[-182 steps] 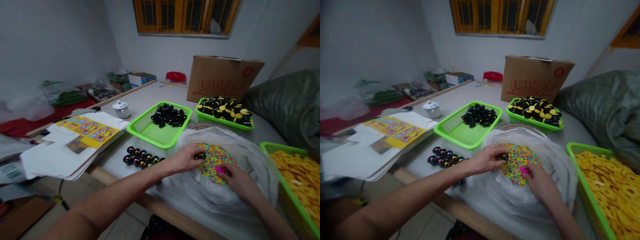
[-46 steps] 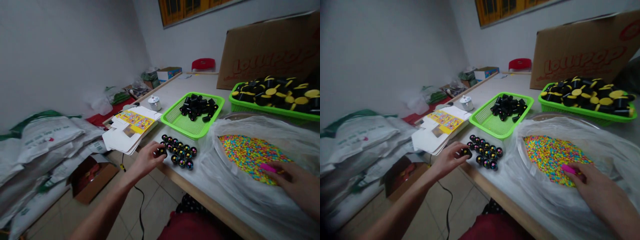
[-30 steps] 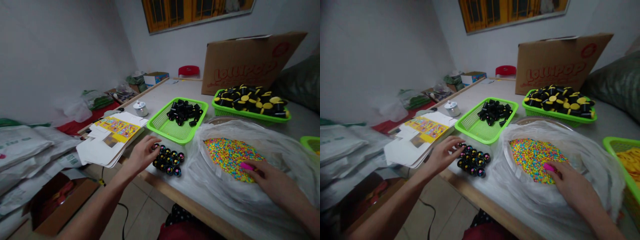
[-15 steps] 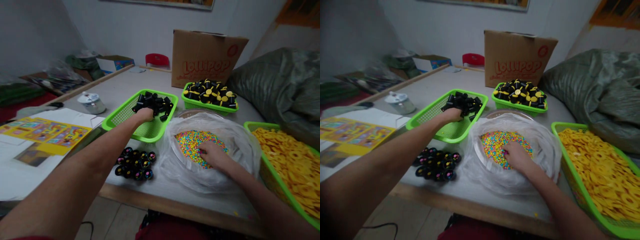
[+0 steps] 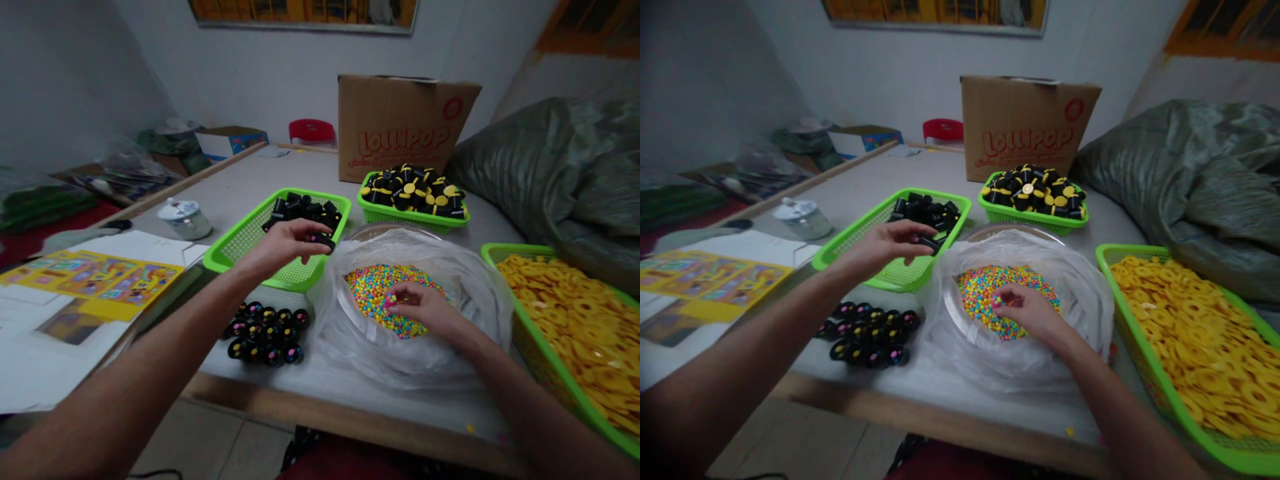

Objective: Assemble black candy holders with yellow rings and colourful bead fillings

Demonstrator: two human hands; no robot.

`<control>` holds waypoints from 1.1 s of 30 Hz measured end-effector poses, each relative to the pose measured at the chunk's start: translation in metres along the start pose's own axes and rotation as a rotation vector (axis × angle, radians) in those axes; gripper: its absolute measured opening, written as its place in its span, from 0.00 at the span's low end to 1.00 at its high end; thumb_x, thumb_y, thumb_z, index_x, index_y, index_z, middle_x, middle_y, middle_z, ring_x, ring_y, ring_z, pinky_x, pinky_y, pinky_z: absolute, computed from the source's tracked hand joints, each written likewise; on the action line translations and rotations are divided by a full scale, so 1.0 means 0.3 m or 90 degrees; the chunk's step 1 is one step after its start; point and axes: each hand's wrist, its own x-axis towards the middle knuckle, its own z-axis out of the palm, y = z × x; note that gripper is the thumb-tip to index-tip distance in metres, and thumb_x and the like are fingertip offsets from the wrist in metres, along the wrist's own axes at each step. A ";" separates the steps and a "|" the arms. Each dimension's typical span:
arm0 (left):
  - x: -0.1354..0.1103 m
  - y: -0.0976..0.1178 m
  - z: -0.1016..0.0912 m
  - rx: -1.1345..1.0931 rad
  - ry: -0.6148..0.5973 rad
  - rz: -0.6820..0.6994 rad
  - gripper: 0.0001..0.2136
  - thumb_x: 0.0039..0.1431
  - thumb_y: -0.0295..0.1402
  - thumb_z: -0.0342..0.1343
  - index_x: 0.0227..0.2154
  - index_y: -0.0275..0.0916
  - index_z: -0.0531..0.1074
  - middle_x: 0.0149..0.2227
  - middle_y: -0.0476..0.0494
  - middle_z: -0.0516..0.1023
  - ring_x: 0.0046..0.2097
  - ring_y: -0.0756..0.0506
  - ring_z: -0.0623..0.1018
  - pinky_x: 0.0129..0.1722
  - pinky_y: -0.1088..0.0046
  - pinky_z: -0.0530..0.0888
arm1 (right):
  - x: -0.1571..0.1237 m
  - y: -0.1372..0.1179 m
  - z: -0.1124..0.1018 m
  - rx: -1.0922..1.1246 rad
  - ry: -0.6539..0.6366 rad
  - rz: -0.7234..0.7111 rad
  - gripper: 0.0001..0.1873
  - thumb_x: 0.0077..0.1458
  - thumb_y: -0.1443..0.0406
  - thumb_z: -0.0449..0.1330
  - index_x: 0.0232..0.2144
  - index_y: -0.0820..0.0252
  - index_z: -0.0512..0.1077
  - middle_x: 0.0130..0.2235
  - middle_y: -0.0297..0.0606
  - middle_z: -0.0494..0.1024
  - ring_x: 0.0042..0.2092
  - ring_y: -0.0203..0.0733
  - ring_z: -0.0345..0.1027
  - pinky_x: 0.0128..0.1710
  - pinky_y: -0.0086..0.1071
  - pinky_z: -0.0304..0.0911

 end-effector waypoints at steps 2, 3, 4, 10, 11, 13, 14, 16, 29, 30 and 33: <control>-0.023 0.038 0.111 -0.001 -0.085 0.023 0.19 0.43 0.33 0.63 0.41 0.36 0.72 0.29 0.48 0.74 0.27 0.51 0.71 0.24 0.77 0.66 | -0.016 0.001 -0.017 -0.002 0.016 -0.018 0.16 0.40 0.59 0.66 0.34 0.59 0.72 0.33 0.34 0.77 0.36 0.39 0.71 0.41 0.36 0.66; -0.028 0.046 0.170 0.020 -0.122 0.046 0.18 0.43 0.32 0.63 0.40 0.36 0.72 0.30 0.48 0.74 0.29 0.51 0.71 0.25 0.77 0.67 | -0.025 0.002 -0.026 -0.004 0.024 -0.023 0.16 0.41 0.59 0.65 0.34 0.59 0.71 0.33 0.34 0.77 0.36 0.39 0.71 0.41 0.36 0.66; -0.031 0.047 0.228 0.058 -0.153 0.077 0.16 0.44 0.32 0.63 0.39 0.36 0.72 0.31 0.48 0.74 0.30 0.50 0.72 0.28 0.76 0.68 | -0.034 0.003 -0.036 -0.010 0.036 -0.026 0.15 0.42 0.59 0.65 0.34 0.59 0.71 0.34 0.35 0.77 0.36 0.39 0.71 0.41 0.36 0.66; -0.028 0.035 0.466 0.290 -0.272 0.233 0.10 0.48 0.30 0.60 0.35 0.36 0.75 0.35 0.43 0.74 0.39 0.45 0.72 0.37 0.71 0.67 | -0.097 -0.011 -0.085 -0.235 0.140 -0.086 0.09 0.48 0.64 0.60 0.35 0.58 0.71 0.35 0.36 0.76 0.38 0.41 0.70 0.43 0.38 0.65; -0.028 0.036 0.484 0.299 -0.280 0.237 0.10 0.49 0.31 0.59 0.36 0.35 0.74 0.36 0.43 0.74 0.39 0.44 0.72 0.37 0.71 0.67 | -0.107 -0.017 -0.087 -0.299 0.154 -0.109 0.08 0.49 0.66 0.59 0.36 0.57 0.71 0.36 0.36 0.76 0.39 0.42 0.70 0.43 0.39 0.64; -0.026 0.039 0.505 0.313 -0.284 0.232 0.10 0.51 0.32 0.58 0.37 0.35 0.74 0.37 0.42 0.74 0.39 0.44 0.72 0.37 0.71 0.67 | -0.125 -0.030 -0.086 -0.430 0.181 -0.166 0.08 0.51 0.68 0.58 0.37 0.57 0.71 0.38 0.37 0.76 0.42 0.43 0.68 0.44 0.40 0.63; -0.025 0.039 0.511 0.320 -0.282 0.229 0.11 0.51 0.32 0.58 0.37 0.35 0.74 0.37 0.42 0.74 0.39 0.44 0.72 0.36 0.71 0.67 | -0.133 -0.036 -0.083 -0.492 0.193 -0.197 0.09 0.52 0.69 0.57 0.38 0.58 0.71 0.39 0.38 0.75 0.42 0.44 0.67 0.44 0.41 0.63; -0.022 0.038 0.517 0.334 -0.279 0.226 0.10 0.51 0.32 0.58 0.36 0.36 0.73 0.36 0.43 0.73 0.38 0.44 0.72 0.36 0.72 0.67 | -0.146 -0.046 -0.073 -0.604 0.210 -0.252 0.09 0.54 0.70 0.56 0.39 0.59 0.71 0.40 0.41 0.75 0.44 0.46 0.66 0.44 0.41 0.62; -0.029 0.021 0.518 0.310 -0.289 0.236 0.08 0.50 0.32 0.59 0.34 0.36 0.73 0.36 0.43 0.72 0.37 0.44 0.72 0.35 0.71 0.67 | -0.182 -0.020 -0.047 -0.808 0.257 -0.441 0.16 0.58 0.73 0.49 0.46 0.58 0.69 0.45 0.45 0.73 0.46 0.46 0.65 0.46 0.41 0.60; -0.027 0.016 0.524 0.308 -0.285 0.241 0.08 0.50 0.32 0.58 0.33 0.36 0.73 0.35 0.43 0.72 0.38 0.44 0.72 0.35 0.71 0.67 | -0.178 -0.008 -0.049 -0.771 0.266 -0.421 0.16 0.59 0.72 0.49 0.47 0.56 0.68 0.45 0.44 0.72 0.47 0.46 0.65 0.47 0.42 0.61; -0.031 0.014 0.533 0.290 -0.263 0.249 0.07 0.51 0.30 0.57 0.34 0.36 0.73 0.35 0.43 0.72 0.39 0.43 0.71 0.37 0.70 0.68 | -0.168 0.024 -0.058 -0.596 0.309 -0.324 0.11 0.59 0.64 0.51 0.44 0.56 0.67 0.42 0.43 0.73 0.43 0.45 0.67 0.44 0.41 0.65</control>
